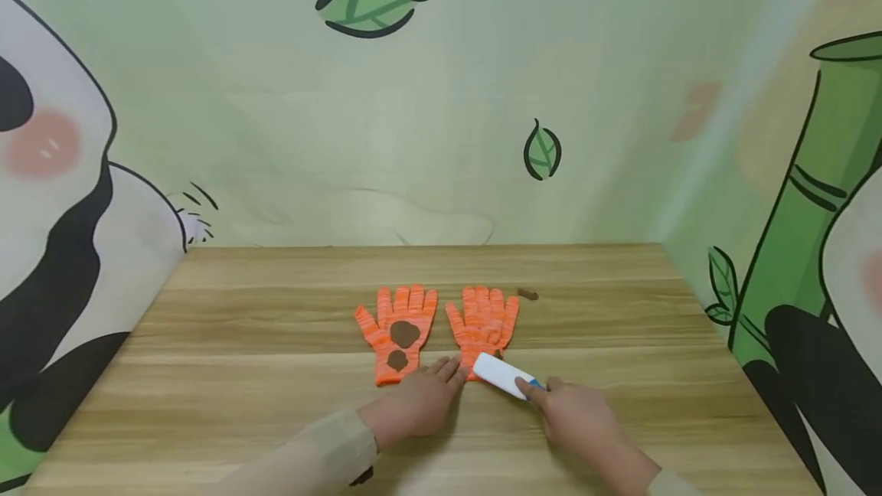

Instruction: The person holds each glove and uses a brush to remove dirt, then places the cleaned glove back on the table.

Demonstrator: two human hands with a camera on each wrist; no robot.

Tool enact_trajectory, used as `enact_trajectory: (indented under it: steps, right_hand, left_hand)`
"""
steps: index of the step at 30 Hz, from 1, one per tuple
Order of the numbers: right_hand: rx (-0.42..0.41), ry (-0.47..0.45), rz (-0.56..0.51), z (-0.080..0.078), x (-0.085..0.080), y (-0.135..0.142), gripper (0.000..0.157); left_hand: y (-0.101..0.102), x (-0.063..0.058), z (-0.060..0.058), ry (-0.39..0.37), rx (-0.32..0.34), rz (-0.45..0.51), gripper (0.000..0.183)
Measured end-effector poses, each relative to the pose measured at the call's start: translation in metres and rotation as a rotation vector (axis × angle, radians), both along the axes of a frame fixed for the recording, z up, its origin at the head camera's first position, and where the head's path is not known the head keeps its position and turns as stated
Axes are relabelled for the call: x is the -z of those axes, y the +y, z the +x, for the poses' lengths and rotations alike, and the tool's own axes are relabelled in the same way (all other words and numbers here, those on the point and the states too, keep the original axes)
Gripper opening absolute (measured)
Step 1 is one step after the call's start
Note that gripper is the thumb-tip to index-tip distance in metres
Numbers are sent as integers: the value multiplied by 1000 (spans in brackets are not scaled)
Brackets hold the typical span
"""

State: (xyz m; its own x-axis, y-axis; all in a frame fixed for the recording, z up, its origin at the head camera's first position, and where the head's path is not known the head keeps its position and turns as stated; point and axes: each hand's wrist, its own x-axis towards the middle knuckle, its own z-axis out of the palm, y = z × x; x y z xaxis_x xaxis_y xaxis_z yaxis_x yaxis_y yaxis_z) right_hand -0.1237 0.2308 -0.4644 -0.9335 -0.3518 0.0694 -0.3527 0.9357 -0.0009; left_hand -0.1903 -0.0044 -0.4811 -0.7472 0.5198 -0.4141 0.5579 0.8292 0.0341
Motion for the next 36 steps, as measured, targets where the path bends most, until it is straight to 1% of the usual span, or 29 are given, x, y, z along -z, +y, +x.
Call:
enact_trajectory:
  steps: [4,7,10,12,14,16,19,22,23,25,27,29,31,34,36]
  right_hand:
    - [51,-59,0,9,0,10,44]
    - [57,-17,4,11,-3,13,43]
    - [24,34,5,6,-5,5,43]
    - [11,66,17,2,-3,-1,42]
    - [7,51,24,1,0,-2,42]
    - [16,39,32,3,1,2,42]
    - [36,4,42,10,-3,12,44]
    - [58,28,46,11,-8,14,48]
    - [59,49,44,10,-9,13,48]
    - [49,75,44,7,-9,8,47]
    - [23,105,50,4,-5,5,47]
    - [3,92,52,5,-1,5,47]
    - [5,68,61,9,1,9,49]
    - [31,25,71,16,0,19,50]
    - [50,20,72,17,-3,21,51]
  left_hand:
    - [1,-2,-1,17,7,-24,57]
    - [2,-2,-1,39,8,-36,57]
    - [3,-1,0,43,10,-31,56]
    - [4,0,0,39,11,-24,56]
    - [5,0,0,31,15,-20,56]
    - [5,0,0,29,18,-17,56]
    - [4,0,-1,27,17,-20,56]
    - [3,1,0,18,9,-16,56]
    - [4,1,0,15,8,-16,56]
    - [5,3,1,12,8,-14,56]
    - [5,4,1,14,11,-6,56]
    - [6,4,2,16,17,-6,56]
    - [6,3,2,23,25,-13,55]
    - [5,0,2,27,21,-27,54]
    - [4,-1,2,31,15,-36,54]
